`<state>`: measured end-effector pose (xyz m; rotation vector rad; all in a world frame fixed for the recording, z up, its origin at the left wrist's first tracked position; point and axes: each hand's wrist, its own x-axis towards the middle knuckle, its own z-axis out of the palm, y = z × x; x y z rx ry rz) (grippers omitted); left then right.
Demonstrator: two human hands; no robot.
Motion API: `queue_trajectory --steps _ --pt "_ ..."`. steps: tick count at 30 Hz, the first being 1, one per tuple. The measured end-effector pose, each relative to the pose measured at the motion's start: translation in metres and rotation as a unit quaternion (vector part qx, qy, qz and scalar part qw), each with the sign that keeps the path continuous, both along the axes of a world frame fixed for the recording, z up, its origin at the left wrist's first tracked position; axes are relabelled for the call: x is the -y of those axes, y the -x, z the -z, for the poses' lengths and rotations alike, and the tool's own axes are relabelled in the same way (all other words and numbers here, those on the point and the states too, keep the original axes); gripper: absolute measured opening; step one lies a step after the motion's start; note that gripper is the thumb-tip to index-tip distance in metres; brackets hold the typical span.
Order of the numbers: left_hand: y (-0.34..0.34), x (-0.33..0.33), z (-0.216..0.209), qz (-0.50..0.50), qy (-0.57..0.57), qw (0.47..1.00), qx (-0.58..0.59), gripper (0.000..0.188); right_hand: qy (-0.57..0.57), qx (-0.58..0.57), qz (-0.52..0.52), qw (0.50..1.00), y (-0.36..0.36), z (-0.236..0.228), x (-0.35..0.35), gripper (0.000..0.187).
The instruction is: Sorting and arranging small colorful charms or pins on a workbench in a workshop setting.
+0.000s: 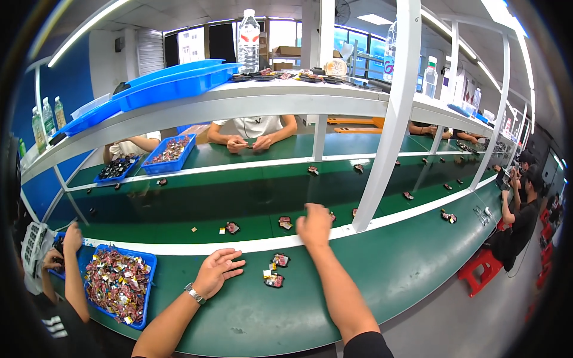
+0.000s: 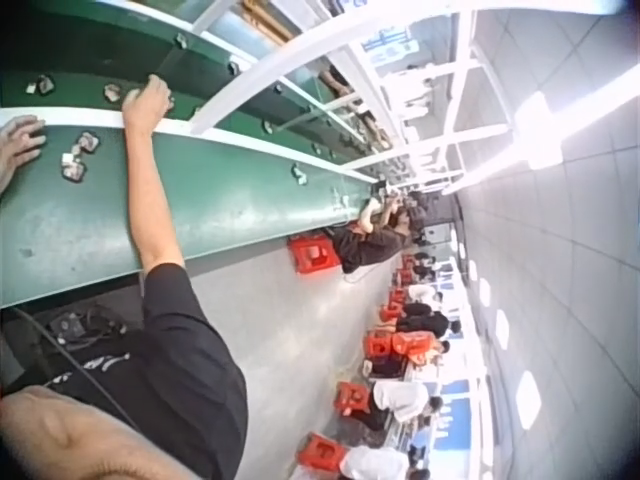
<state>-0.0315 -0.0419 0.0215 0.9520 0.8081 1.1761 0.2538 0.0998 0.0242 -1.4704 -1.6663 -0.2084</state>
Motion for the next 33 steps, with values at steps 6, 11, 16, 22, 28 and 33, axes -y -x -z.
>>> queue_trajectory --steps 6,11,16,22,28,33 --pt "-0.002 -0.002 0.001 0.024 -0.002 0.999 -0.022 0.033 0.066 0.004 0.121 0.99 -0.076 0.033 -0.013 0.054" --pt "0.0 -0.003 0.0 0.031 -0.004 0.999 -0.019 0.031 0.16 -0.041 0.127 0.978 -0.078 0.031 -0.024 0.056" --pt "0.0 -0.002 0.0 0.033 -0.006 0.999 -0.02 0.031 0.089 -0.114 0.009 0.989 -0.065 0.026 -0.003 0.057" --pt "0.005 -0.001 0.0 0.034 0.007 0.999 -0.034 0.032 0.125 -0.114 -0.352 0.92 0.025 -0.005 0.072 0.065" --pt "0.013 -0.006 0.003 0.205 0.052 0.977 0.0 0.042 0.193 -0.011 -0.509 0.839 0.063 -0.033 0.118 0.074" --pt "0.009 0.0 -0.007 0.216 0.045 0.975 -0.032 0.041 0.207 0.012 -0.493 0.845 0.061 -0.031 0.12 0.071"
